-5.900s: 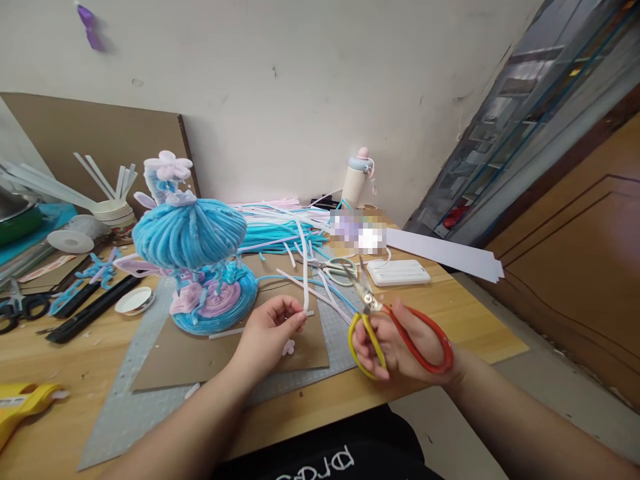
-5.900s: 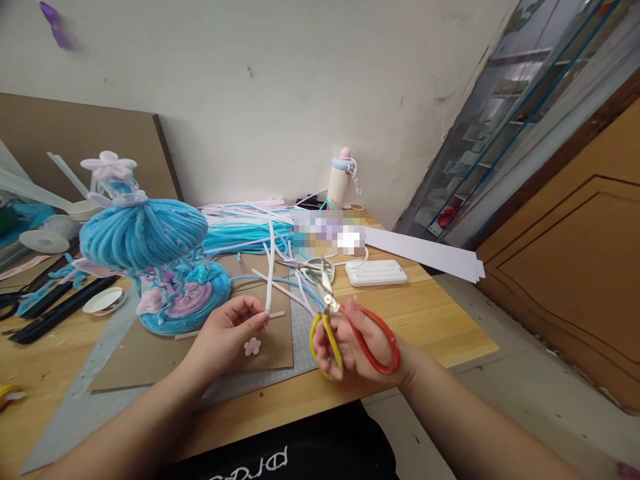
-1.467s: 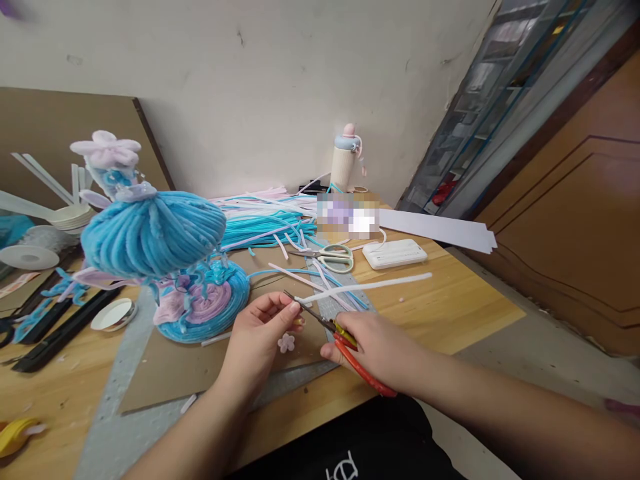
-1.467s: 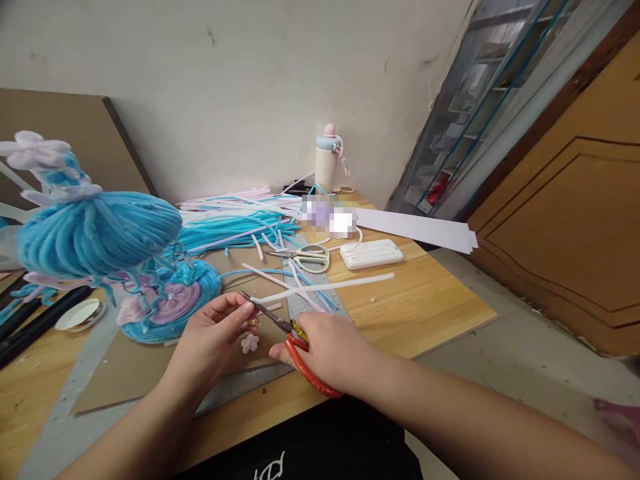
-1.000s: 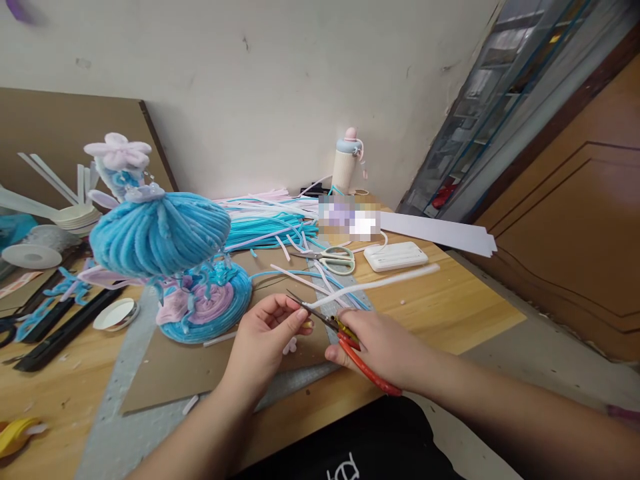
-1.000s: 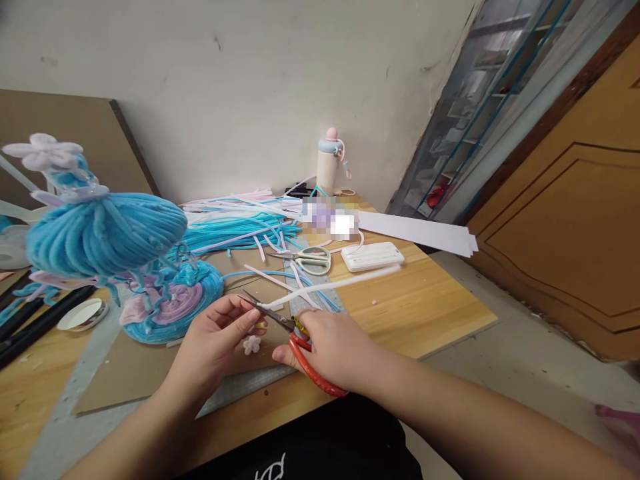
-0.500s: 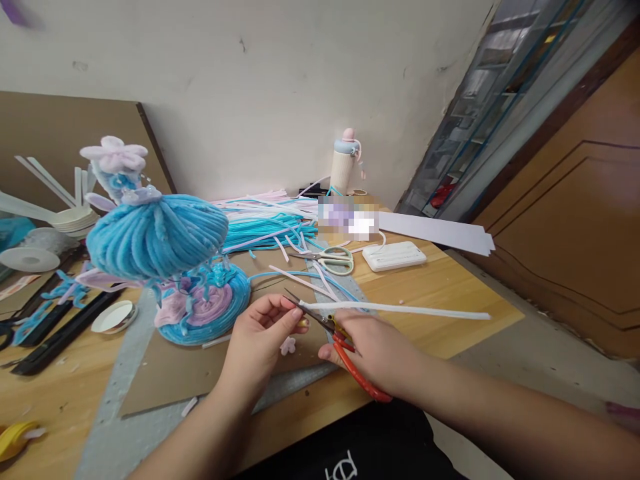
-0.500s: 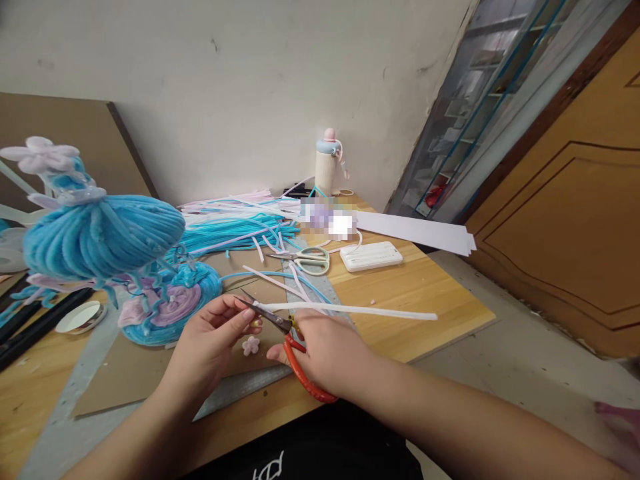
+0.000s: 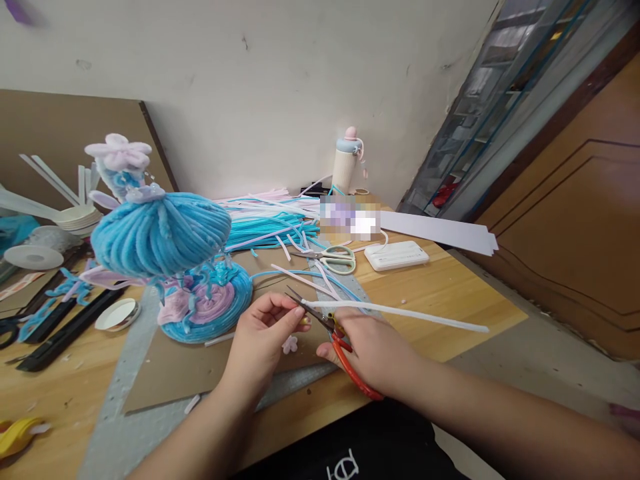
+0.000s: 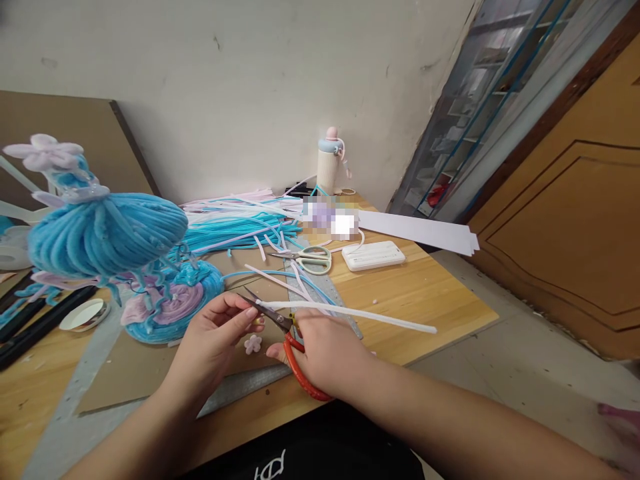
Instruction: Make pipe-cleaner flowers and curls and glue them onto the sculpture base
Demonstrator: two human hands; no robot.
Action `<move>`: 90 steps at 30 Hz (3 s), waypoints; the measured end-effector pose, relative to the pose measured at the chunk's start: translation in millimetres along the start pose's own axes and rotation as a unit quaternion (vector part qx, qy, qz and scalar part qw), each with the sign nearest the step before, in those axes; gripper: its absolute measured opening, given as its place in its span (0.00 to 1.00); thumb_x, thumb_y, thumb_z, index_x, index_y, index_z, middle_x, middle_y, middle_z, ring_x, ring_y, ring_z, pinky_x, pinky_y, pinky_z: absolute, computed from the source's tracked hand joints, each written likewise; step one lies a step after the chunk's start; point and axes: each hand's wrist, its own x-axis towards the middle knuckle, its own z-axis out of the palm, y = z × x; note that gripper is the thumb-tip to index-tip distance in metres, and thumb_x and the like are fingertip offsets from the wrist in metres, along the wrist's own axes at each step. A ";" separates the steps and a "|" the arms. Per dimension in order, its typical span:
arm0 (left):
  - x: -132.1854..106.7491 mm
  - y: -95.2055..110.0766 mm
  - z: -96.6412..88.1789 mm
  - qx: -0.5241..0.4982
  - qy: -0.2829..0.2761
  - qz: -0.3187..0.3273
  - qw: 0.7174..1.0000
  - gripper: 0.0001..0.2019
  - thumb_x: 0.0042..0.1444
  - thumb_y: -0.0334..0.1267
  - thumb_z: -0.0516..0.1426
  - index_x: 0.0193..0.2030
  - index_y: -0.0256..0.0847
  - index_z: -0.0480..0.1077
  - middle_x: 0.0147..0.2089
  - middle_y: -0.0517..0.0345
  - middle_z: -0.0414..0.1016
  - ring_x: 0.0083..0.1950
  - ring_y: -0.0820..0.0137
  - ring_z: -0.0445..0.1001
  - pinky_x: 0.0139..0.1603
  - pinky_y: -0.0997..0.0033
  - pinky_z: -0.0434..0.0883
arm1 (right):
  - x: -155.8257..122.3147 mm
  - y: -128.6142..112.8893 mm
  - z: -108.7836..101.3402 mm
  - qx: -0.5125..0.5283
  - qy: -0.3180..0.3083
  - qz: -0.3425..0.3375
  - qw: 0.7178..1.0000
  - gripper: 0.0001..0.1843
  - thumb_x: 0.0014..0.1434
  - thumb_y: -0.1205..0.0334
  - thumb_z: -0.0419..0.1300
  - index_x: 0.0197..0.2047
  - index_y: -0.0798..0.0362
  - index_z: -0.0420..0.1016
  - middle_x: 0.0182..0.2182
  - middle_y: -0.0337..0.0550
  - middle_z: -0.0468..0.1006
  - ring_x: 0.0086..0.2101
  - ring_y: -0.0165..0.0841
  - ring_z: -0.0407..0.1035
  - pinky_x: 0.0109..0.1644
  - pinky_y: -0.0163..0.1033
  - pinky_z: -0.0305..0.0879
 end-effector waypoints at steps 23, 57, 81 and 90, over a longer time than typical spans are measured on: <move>0.5 0.6 -0.2 -0.001 0.028 0.055 0.998 0.07 0.45 0.32 0.64 0.28 0.38 0.68 0.30 0.63 0.71 0.29 0.76 0.72 0.33 0.77 0.71 | 0.2 7.0 -1.3 0.077 -0.038 -0.015 0.996 0.24 0.55 0.38 0.53 0.29 0.52 0.63 0.29 0.41 0.71 0.30 0.34 0.65 0.31 0.36 0.53; -1.2 5.9 -1.7 -0.185 -0.093 -0.187 0.960 0.03 0.51 0.30 0.60 0.33 0.33 0.73 0.29 0.57 0.72 0.29 0.77 0.72 0.31 0.80 0.73 | -2.8 2.4 -9.2 -0.038 0.050 -0.015 0.998 0.23 0.57 0.40 0.52 0.34 0.54 0.65 0.32 0.47 0.72 0.31 0.38 0.67 0.31 0.38 0.52; 5.5 5.6 -7.8 -0.167 -0.084 -0.241 0.952 0.08 0.47 0.19 0.60 0.34 0.30 0.74 0.29 0.56 0.74 0.27 0.79 0.74 0.30 0.83 0.76 | 1.6 19.9 -10.5 -0.013 0.011 -0.039 0.999 0.22 0.54 0.41 0.56 0.30 0.53 0.63 0.29 0.41 0.71 0.28 0.33 0.64 0.29 0.35 0.50; 3.5 4.5 -9.6 -0.113 -0.117 -0.216 0.963 0.08 0.43 0.28 0.66 0.30 0.32 0.73 0.27 0.58 0.74 0.26 0.77 0.73 0.27 0.80 0.74 | 0.9 18.6 -18.2 0.016 -0.002 -0.039 0.999 0.21 0.51 0.42 0.60 0.28 0.52 0.63 0.27 0.37 0.71 0.27 0.30 0.62 0.27 0.34 0.49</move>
